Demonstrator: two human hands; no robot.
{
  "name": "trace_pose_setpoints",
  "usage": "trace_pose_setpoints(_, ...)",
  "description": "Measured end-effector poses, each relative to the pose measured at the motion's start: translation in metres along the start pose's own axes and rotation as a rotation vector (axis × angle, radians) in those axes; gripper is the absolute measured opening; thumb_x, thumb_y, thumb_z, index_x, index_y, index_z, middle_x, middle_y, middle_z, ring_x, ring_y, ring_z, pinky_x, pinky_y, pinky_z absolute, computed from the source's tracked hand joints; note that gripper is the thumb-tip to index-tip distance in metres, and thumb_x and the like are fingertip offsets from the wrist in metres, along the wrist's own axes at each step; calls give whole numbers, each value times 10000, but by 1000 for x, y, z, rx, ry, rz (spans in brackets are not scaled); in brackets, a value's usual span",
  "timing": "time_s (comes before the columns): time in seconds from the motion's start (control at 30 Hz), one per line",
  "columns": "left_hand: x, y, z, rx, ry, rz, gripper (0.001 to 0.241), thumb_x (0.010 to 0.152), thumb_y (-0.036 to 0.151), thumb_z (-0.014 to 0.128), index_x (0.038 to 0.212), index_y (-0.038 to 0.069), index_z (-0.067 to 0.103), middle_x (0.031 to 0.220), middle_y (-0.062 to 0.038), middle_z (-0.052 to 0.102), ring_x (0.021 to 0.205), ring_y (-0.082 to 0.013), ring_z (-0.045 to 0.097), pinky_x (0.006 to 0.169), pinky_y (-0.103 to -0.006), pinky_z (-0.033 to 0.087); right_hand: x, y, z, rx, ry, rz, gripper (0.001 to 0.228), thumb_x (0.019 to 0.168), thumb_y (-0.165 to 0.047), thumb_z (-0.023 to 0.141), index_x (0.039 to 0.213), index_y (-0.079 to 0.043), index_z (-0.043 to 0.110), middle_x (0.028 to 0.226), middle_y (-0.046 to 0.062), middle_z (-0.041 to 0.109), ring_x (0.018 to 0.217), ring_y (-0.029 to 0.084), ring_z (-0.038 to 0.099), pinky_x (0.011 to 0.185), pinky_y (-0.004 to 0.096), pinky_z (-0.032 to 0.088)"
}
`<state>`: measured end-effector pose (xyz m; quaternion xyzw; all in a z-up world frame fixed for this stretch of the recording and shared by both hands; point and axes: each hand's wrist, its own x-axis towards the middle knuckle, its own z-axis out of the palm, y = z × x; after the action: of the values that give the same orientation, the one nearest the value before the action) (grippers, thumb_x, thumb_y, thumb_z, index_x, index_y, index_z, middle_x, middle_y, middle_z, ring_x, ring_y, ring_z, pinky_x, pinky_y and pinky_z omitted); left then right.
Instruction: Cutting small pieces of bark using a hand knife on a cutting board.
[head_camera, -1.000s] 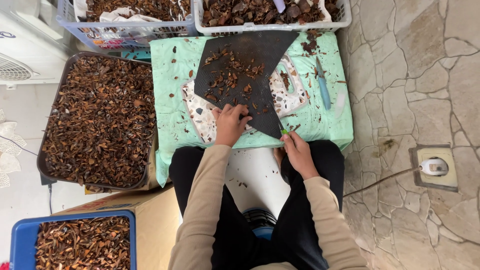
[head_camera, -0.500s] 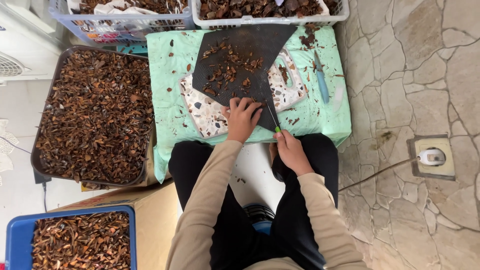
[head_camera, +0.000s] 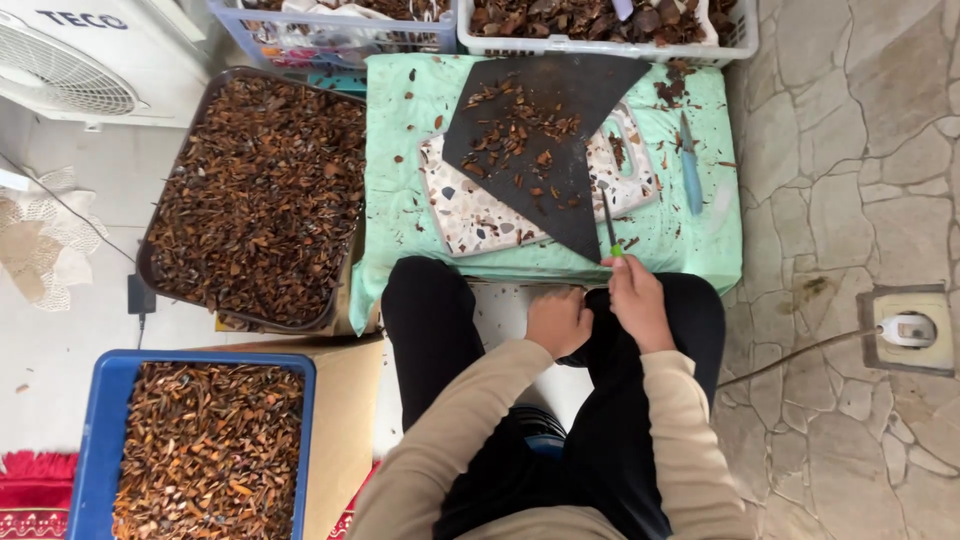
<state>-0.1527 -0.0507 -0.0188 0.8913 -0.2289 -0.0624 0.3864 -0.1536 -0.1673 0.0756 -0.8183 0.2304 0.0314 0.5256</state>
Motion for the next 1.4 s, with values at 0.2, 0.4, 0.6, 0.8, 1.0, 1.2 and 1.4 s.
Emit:
trace_pose_setpoints(0.2,4,-4,-19,-86,-896,-766,924,787,716,75,1347,42,368,1415,-124,321,1347,-219,219,1129,-318,83,-12,1,-24,147,44,-49,355,989,-199,295,987,16,576,577,56,410,461,118,406,411,256,418)
trace_pose_setpoints(0.4,-64,-158,163,-694,111,-426,646,847,411,176,1358,41,318,1318,-223,395,1211,-348,379,1010,-437,310,-32,-21,-31,60,62,-152,315,988,-173,351,935,24,590,556,74,441,472,142,440,438,272,443)
trace_pose_setpoints(0.6,-48,-167,153,-949,459,-1495,820,684,659,575,1327,192,375,1272,-100,466,1138,-244,473,901,-419,429,-35,-18,-37,126,35,-165,289,982,-139,346,933,21,582,544,63,401,424,104,361,385,233,383)
trace_pose_setpoints(0.8,-4,-28,33,-72,383,-461,181,770,225,534,716,58,576,640,-112,586,652,-300,607,577,-398,481,-20,-5,-11,555,-75,-55,182,953,-132,377,952,-3,505,615,0,331,456,36,294,392,155,297)
trace_pose_setpoints(1.0,8,-10,-50,154,584,-299,102,669,205,641,712,147,569,652,-36,607,661,-259,611,566,-382,480,6,8,21,507,-178,8,306,980,-257,339,980,11,488,624,18,354,441,70,322,394,215,300)
trace_pose_setpoints(1.2,69,-44,-93,179,356,-88,223,718,130,628,934,152,582,897,-53,580,902,-280,552,742,-426,464,28,7,22,400,-237,-59,349,995,-284,311,1000,6,503,612,29,380,430,81,348,393,223,333)
trace_pose_setpoints(1.4,102,-68,-92,307,389,97,127,783,199,636,908,206,623,840,14,514,867,-194,519,704,-319,434,45,20,31,335,-250,-116,337,982,-265,336,984,18,520,589,34,386,424,72,369,375,211,338)
